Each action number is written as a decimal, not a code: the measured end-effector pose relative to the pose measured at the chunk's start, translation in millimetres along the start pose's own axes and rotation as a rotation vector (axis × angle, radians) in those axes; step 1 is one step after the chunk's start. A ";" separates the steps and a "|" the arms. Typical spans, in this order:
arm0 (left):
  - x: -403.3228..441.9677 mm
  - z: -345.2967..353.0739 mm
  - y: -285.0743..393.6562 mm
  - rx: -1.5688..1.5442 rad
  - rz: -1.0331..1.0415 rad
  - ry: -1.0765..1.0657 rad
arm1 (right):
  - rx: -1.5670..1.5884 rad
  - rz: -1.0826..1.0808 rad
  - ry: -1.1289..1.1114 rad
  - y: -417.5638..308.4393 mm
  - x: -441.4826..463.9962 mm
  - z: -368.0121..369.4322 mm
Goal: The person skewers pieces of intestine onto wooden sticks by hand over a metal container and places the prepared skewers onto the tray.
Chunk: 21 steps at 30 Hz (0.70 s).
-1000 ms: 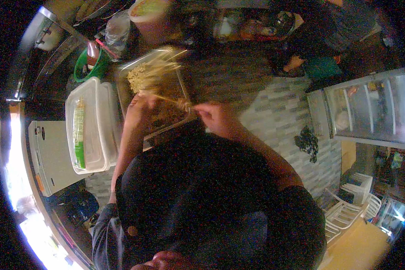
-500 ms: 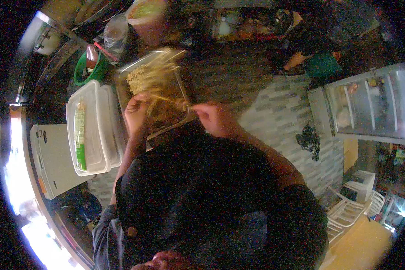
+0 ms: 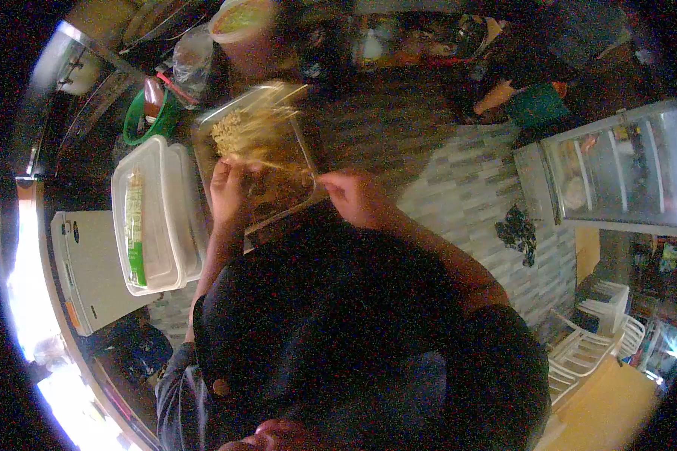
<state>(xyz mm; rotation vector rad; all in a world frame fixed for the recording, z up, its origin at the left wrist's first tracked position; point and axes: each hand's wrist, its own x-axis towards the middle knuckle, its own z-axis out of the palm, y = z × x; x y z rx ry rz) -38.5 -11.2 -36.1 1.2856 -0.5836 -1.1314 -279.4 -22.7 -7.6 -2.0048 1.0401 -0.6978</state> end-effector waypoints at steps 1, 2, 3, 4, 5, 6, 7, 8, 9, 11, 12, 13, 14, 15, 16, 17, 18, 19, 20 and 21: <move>0.4 -0.8 2.3 0.002 0.000 -0.019 | 0.009 0.012 -0.008 -1.4 -0.4 -0.3; 0.9 -1.7 4.7 0.004 -0.001 -0.039 | 0.018 0.025 -0.017 -1.8 -0.8 -0.2; 1.1 -3.1 7.3 0.005 -0.003 -0.039 | 0.019 0.027 -0.017 0.7 -1.6 1.6; 1.7 -5.0 10.4 -0.023 -0.045 -0.072 | 0.010 -0.022 0.019 5.2 -2.2 4.6; 2.6 -6.8 12.0 -0.051 -0.086 -0.104 | 0.000 -0.073 0.054 7.7 -2.4 6.1; 3.7 -8.6 11.6 -0.052 -0.086 -0.104 | 0.000 -0.073 0.053 6.9 -2.7 5.6; 4.5 -10.5 10.3 -0.072 -0.107 -0.109 | 0.004 -0.055 0.037 5.3 -3.2 4.6; 4.9 -12.1 9.7 -0.092 -0.129 -0.114 | 0.009 -0.037 0.021 4.3 -3.8 3.9; 5.1 -13.4 10.2 -0.092 -0.130 -0.113 | 0.009 -0.037 0.020 4.2 -4.2 4.0; 5.0 -14.8 12.2 -0.156 -0.220 -0.111 | -0.016 -0.088 0.045 4.4 -4.6 4.3; 3.8 -13.9 13.8 -0.156 -0.220 -0.111 | -0.016 -0.088 0.044 4.0 -5.1 4.1; 2.4 -12.4 15.9 -0.194 -0.244 -0.087 | -0.027 -0.091 0.038 3.2 -5.4 3.7; 1.6 -11.7 17.0 -0.233 -0.268 -0.063 | -0.038 -0.094 0.031 2.8 -5.4 3.4; 2.7 -14.0 16.6 -0.233 -0.267 -0.062 | -0.038 -0.095 0.031 2.9 -5.3 3.2; 5.3 -18.9 15.6 -0.262 -0.298 -0.110 | -0.024 -0.112 0.028 3.2 -5.1 2.9; 7.8 -23.4 14.2 -0.292 -0.328 -0.158 | -0.009 -0.130 0.026 3.4 -5.2 2.8; 10.7 -27.2 12.5 -0.291 -0.329 -0.157 | -0.009 -0.129 0.026 2.1 -5.0 1.9; 13.7 -30.5 10.9 -0.293 -0.319 -0.233 | -0.002 -0.125 0.022 -0.5 -4.5 0.3; 15.3 -32.1 9.9 -0.294 -0.310 -0.310 | 0.004 -0.121 0.018 -1.7 -4.2 -0.6; 14.4 -30.5 10.9 -0.293 -0.310 -0.312 | 0.004 -0.120 0.020 -0.9 -4.1 -0.2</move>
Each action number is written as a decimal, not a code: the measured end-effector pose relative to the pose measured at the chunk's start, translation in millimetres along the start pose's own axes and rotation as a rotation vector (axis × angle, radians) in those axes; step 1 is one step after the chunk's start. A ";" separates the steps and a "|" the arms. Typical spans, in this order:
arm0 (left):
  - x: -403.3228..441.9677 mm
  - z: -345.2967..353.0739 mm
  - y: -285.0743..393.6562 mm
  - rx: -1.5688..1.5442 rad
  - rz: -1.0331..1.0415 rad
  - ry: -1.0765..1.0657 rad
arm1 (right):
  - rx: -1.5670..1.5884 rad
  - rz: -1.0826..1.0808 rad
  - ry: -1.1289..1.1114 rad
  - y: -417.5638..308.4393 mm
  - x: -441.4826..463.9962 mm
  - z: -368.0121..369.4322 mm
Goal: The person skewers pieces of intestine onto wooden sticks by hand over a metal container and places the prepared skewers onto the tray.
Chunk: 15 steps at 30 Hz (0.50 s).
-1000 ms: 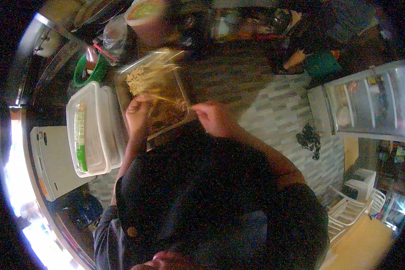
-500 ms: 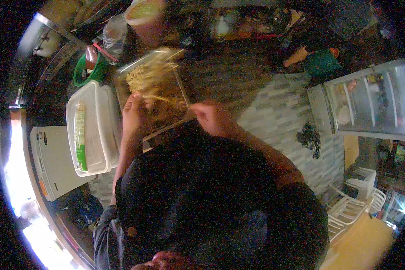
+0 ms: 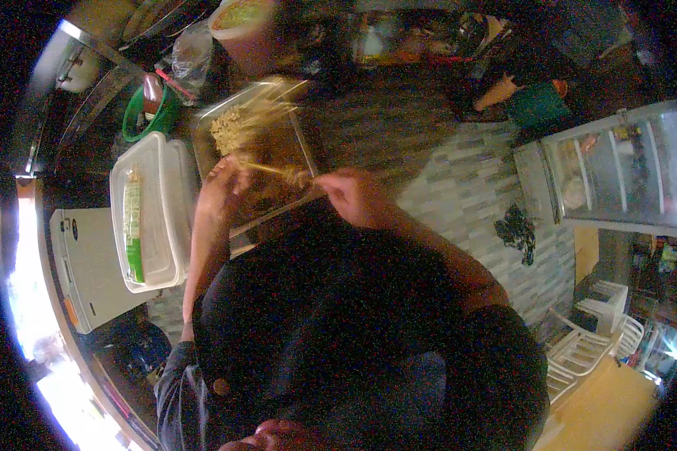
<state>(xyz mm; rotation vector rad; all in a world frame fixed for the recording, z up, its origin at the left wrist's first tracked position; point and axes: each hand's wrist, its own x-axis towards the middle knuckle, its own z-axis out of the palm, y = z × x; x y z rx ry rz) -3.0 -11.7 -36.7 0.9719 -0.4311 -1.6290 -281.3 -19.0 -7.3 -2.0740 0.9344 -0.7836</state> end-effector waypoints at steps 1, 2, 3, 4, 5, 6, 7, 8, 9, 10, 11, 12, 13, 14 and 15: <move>-1.4 4.1 0.1 0.069 0.010 0.060 | -0.023 -0.005 0.005 1.4 -0.3 0.6; -1.8 7.0 -0.4 0.138 0.019 0.121 | -0.046 -0.010 0.009 2.3 -0.4 0.9; -0.9 7.7 -1.9 0.138 0.018 0.120 | -0.046 -0.009 0.010 1.2 0.0 0.2; 0.4 7.7 -3.9 0.173 0.072 0.137 | -0.045 0.006 0.007 -1.1 1.0 -0.8; 1.2 8.2 -5.4 0.208 0.127 0.154 | -0.045 0.022 0.003 -2.4 1.8 -1.1; 0.9 10.4 -5.7 0.208 0.126 0.155 | -0.045 0.023 0.003 -1.8 2.1 -0.2; 0.1 13.3 -5.3 0.221 0.162 0.149 | -0.040 0.019 0.014 -0.8 2.3 1.1; -0.3 15.0 -5.3 0.235 0.198 0.144 | -0.035 0.016 0.024 -0.1 2.6 2.0; 0.2 15.2 -5.7 0.234 0.197 0.144 | -0.034 0.017 0.024 -0.5 3.2 2.0; 0.9 15.2 -6.3 0.235 0.185 0.158 | -0.032 0.022 0.017 -1.2 3.7 1.8; 1.2 15.2 -7.2 0.237 0.172 0.171 | -0.029 0.027 0.010 -1.4 3.8 1.8; 0.5 18.5 -8.0 0.236 0.170 0.173 | -0.028 0.028 0.008 -0.1 4.1 2.2; -0.6 24.5 -8.5 0.169 0.131 0.231 | -0.044 0.026 0.000 1.9 4.6 2.7; -1.2 28.7 -9.1 0.102 0.092 0.288 | -0.062 0.024 -0.008 3.1 5.0 2.6; -1.0 29.9 -9.8 0.102 0.092 0.289 | -0.062 0.024 -0.009 3.0 5.5 2.3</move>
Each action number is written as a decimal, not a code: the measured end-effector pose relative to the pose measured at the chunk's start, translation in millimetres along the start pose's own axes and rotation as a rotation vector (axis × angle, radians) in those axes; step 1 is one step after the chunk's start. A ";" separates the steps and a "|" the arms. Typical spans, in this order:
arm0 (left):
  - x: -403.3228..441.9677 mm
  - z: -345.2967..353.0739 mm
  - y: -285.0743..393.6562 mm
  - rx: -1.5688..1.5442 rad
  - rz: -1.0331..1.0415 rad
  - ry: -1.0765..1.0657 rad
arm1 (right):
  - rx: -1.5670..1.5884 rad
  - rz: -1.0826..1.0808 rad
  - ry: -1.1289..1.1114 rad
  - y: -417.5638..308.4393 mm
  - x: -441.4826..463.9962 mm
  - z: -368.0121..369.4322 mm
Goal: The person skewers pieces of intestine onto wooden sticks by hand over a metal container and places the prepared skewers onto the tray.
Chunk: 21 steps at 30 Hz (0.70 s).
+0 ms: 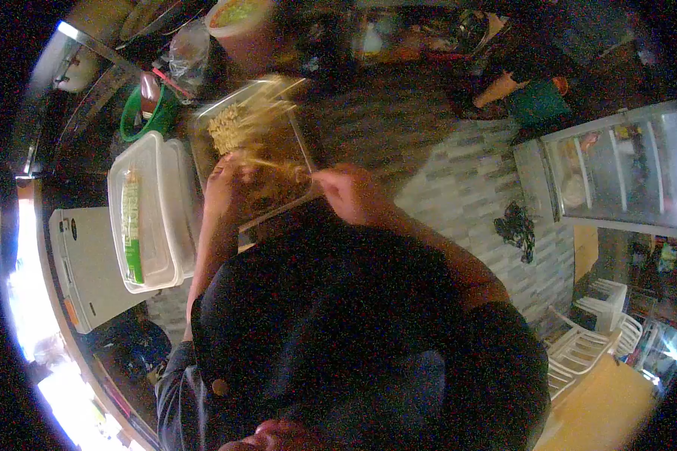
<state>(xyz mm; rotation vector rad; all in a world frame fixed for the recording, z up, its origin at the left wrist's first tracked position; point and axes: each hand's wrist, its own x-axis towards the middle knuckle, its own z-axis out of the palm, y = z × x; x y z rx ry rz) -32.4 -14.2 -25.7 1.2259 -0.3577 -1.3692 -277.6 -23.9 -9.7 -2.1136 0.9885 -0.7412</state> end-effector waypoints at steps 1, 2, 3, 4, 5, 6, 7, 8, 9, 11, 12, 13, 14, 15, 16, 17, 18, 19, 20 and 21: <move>0.2 1.1 -0.5 -0.001 -0.002 0.016 | -0.002 0.002 0.002 -0.5 0.9 -0.3; 0.6 2.2 -1.3 -0.001 -0.004 0.031 | -0.004 0.005 0.003 -0.5 1.7 -0.2; 1.1 3.0 -3.3 -0.002 -0.004 0.031 | -0.004 0.006 0.003 0.0 2.2 -0.2; 1.6 3.3 -6.1 0.008 -0.023 0.003 | 0.012 0.005 0.007 0.3 2.8 0.0; 1.2 4.1 -8.1 0.018 -0.041 -0.024 | 0.030 0.005 0.010 0.4 3.6 0.4; -2.2 8.8 -8.1 0.019 -0.041 -0.024 | 0.030 0.004 0.011 1.5 4.5 1.4; -7.6 15.7 -7.4 0.143 -0.014 -0.050 | 0.034 0.005 0.009 3.3 5.3 3.2; -10.3 19.3 -7.0 0.268 0.011 -0.076 | 0.039 0.007 0.007 4.4 6.0 4.3; -5.4 15.8 -12.2 0.330 0.072 -0.141 | 0.039 0.007 0.007 3.7 6.6 4.0; -0.5 9.7 -16.6 0.355 0.012 -0.193 | 0.056 0.048 -0.022 2.0 7.1 2.2; -0.9 10.3 -16.2 0.379 -0.047 -0.245 | 0.057 0.050 -0.022 2.5 6.7 1.9; -2.4 12.0 -15.2 0.379 -0.049 -0.245 | 0.052 0.060 -0.030 2.9 6.4 1.8; -5.2 14.9 -12.7 0.457 0.004 -0.263 | 0.046 0.069 -0.036 3.4 6.0 1.8; -8.2 17.7 -9.4 0.534 0.058 -0.281 | 0.047 0.071 -0.035 4.0 5.5 1.7; -10.5 18.8 -6.5 0.536 0.056 -0.283 | 0.055 0.077 -0.031 4.8 4.6 1.6; -12.5 19.4 -3.6 0.474 0.020 -0.267 | 0.062 0.083 -0.026 5.6 3.7 1.1; -13.1 18.7 -2.1 0.413 -0.016 -0.251 | 0.063 0.087 -0.024 4.9 3.6 -1.7; -5.9 10.6 -6.5 0.414 -0.019 -0.252 | 0.119 0.117 -0.007 2.4 4.3 -6.6; 10.3 -6.1 -17.1 0.532 0.073 -0.256 | 0.175 0.146 0.009 1.2 4.4 -10.5; 27.7 -24.5 -28.9 0.650 0.167 -0.259 | 0.176 0.147 0.009 1.9 2.9 -14.0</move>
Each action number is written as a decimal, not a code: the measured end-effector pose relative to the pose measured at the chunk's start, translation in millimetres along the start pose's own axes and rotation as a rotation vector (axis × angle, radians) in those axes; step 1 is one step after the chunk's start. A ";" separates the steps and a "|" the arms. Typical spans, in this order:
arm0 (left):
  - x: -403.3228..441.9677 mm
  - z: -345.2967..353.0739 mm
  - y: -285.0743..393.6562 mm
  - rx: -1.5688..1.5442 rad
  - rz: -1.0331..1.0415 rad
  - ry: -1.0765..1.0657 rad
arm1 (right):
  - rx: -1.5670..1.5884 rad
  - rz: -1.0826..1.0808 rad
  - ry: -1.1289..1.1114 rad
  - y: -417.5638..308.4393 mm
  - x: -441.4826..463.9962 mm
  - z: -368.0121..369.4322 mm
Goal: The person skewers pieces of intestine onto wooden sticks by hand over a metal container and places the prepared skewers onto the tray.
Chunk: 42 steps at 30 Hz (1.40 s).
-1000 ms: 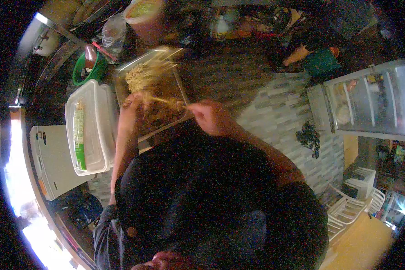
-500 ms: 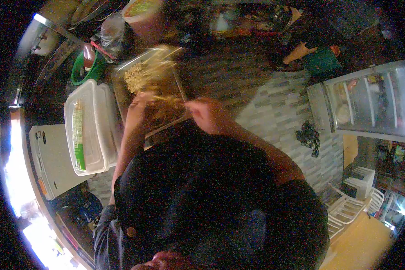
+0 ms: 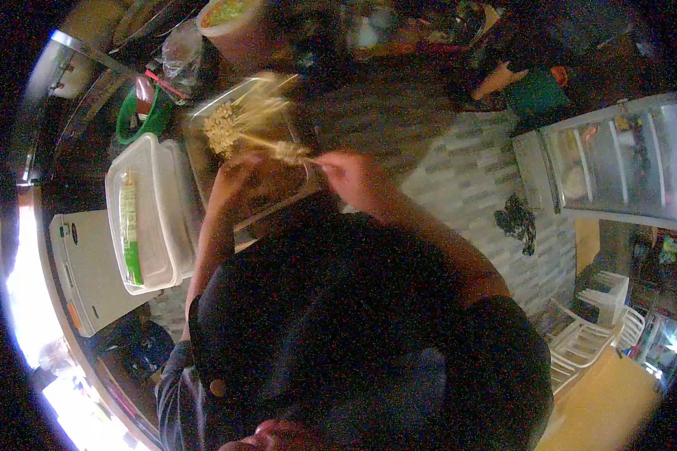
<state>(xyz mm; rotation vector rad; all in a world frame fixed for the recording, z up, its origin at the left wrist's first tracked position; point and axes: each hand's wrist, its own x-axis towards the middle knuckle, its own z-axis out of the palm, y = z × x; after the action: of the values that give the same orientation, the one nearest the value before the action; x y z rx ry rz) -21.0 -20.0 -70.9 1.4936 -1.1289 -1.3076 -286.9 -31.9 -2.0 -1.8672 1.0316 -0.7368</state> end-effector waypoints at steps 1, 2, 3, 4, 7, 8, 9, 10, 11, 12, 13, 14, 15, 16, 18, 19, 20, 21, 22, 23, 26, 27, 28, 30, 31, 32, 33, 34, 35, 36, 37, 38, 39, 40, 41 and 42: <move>12.4 -11.9 -28.6 0.000 0.000 0.001 | 0.006 0.020 0.014 0.8 -2.0 -4.5; 25.8 -24.0 -60.0 0.132 -0.076 -0.021 | 0.012 0.040 0.029 1.9 -3.9 -8.3; 32.6 -29.1 -79.1 0.263 -0.151 -0.044 | 0.011 0.041 0.030 5.3 -5.6 -9.8; 31.6 -27.4 -84.9 0.261 -0.151 -0.049 | 0.003 0.052 0.035 10.0 -8.4 -10.3; 26.5 -22.0 -98.3 0.814 0.006 -0.129 | -0.002 0.117 0.013 13.9 -15.8 -12.3; 26.5 -18.9 -101.9 0.884 0.185 -0.099 | 0.003 0.168 -0.017 14.0 -17.7 -12.5; 26.8 -14.3 -98.4 0.914 0.278 -0.086 | 0.000 0.169 -0.014 15.1 -19.8 -11.0; 25.9 -8.4 -89.4 0.947 0.370 -0.069 | 0.022 0.148 -0.007 16.9 -21.5 -8.4; 27.8 -2.6 -79.7 1.097 0.217 -0.178 | 0.043 0.128 -0.001 17.4 -22.9 -6.7; 29.3 1.3 -71.3 1.241 0.056 -0.290 | 0.042 0.130 0.002 14.2 -23.5 -6.5; 37.9 -1.7 -92.4 1.241 0.056 -0.292 | 0.020 0.130 0.001 8.9 -23.7 -7.0; 50.9 -8.2 -131.6 1.078 0.217 -0.236 | 0.000 0.130 0.000 6.2 -24.1 -7.1; 50.6 -8.6 -131.7 0.993 0.293 -0.206 | 0.001 0.131 0.001 7.4 -24.7 -6.2; 50.4 -9.1 -132.0 0.911 0.370 -0.180 | 0.007 0.147 -0.005 9.6 -25.3 -5.0; 47.0 -12.9 -123.9 1.135 0.291 -0.162 | 0.012 0.167 -0.007 11.2 -27.3 -5.0; 46.5 -12.6 -120.5 1.134 0.293 -0.169 | 0.014 0.158 0.010 11.1 -28.8 -5.1; 45.2 -13.1 -116.5 1.058 0.164 -0.108 | 0.017 0.148 0.026 10.8 -30.1 -4.7; 44.2 -14.9 -114.7 0.980 0.036 -0.044 | 0.019 0.151 0.027 10.8 -30.4 -4.7; 42.6 -17.4 -112.8 0.981 0.034 -0.045 | 0.027 0.173 0.018 10.8 -29.9 -5.1; 40.3 -20.2 -110.6 0.944 0.077 -0.092 | 0.035 0.194 0.007 10.8 -29.3 -5.5; 31.4 -21.7 -89.7 1.013 0.202 -0.309 | 0.038 0.181 0.006 17.9 -30.4 -2.1; 28.5 -20.3 -84.8 1.114 0.285 -0.484 | 0.037 0.179 0.004 18.0 -29.5 -0.8; 25.1 -18.2 -92.6 1.113 0.285 -0.482 | 0.011 0.197 -0.009 17.6 -29.0 0.4; 21.8 -9.8 -105.0 1.121 0.744 -0.166 | -0.019 0.214 -0.023 16.5 -27.4 3.0; 22.0 -4.8 -104.4 1.117 0.892 -0.048 | 0.013 0.178 -0.023 15.7 -26.3 4.7; 29.9 2.0 -102.2 0.800 0.285 -0.083 | 0.043 0.143 -0.021 15.2 -25.4 4.8; 32.9 4.6 -96.4 0.612 -0.008 -0.130 | 0.037 0.144 -0.017 14.2 -24.9 3.8; 35.9 7.3 -90.6 0.444 -0.298 -0.120 | 0.024 0.120 -0.009 12.4 -25.1 2.7; 36.4 4.6 -84.6 0.503 -0.218 -0.156 | 0.013 0.095 -0.001 10.8 -25.2 2.0; 36.7 -0.3 -78.7 0.562 -0.139 -0.189 | 0.013 0.096 0.000 9.1 -25.2 0.5; 36.8 -6.1 -72.4 0.622 -0.059 -0.221 | -0.001 0.129 -0.006 7.5 -25.2 -1.5; 36.9 -11.9 -67.1 0.682 0.022 -0.251 | -0.015 0.161 -0.012 6.4 -24.9 -2.4; 37.6 -16.1 -65.2 0.742 0.103 -0.281 | -0.012 0.158 -0.011 8.8 -25.5 -1.1; 36.9 -18.1 -64.4 0.744 0.104 -0.280 | -0.032 0.131 0.006 13.8 -27.1 1.0; 34.7 -19.5 -63.8 0.486 0.053 -0.202 | -0.052 0.103 0.023 18.0 -28.3 2.7; 32.5 -20.2 -63.6 0.228 0.004 -0.123 | -0.052 0.102 0.026 20.6 -28.3 4.5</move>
<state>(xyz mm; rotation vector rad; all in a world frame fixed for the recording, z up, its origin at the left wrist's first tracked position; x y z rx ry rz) 7.3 -35.0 -137.8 1.5897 -1.3985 -1.3178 -304.6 -11.6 -24.7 -1.8387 1.1638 -0.6820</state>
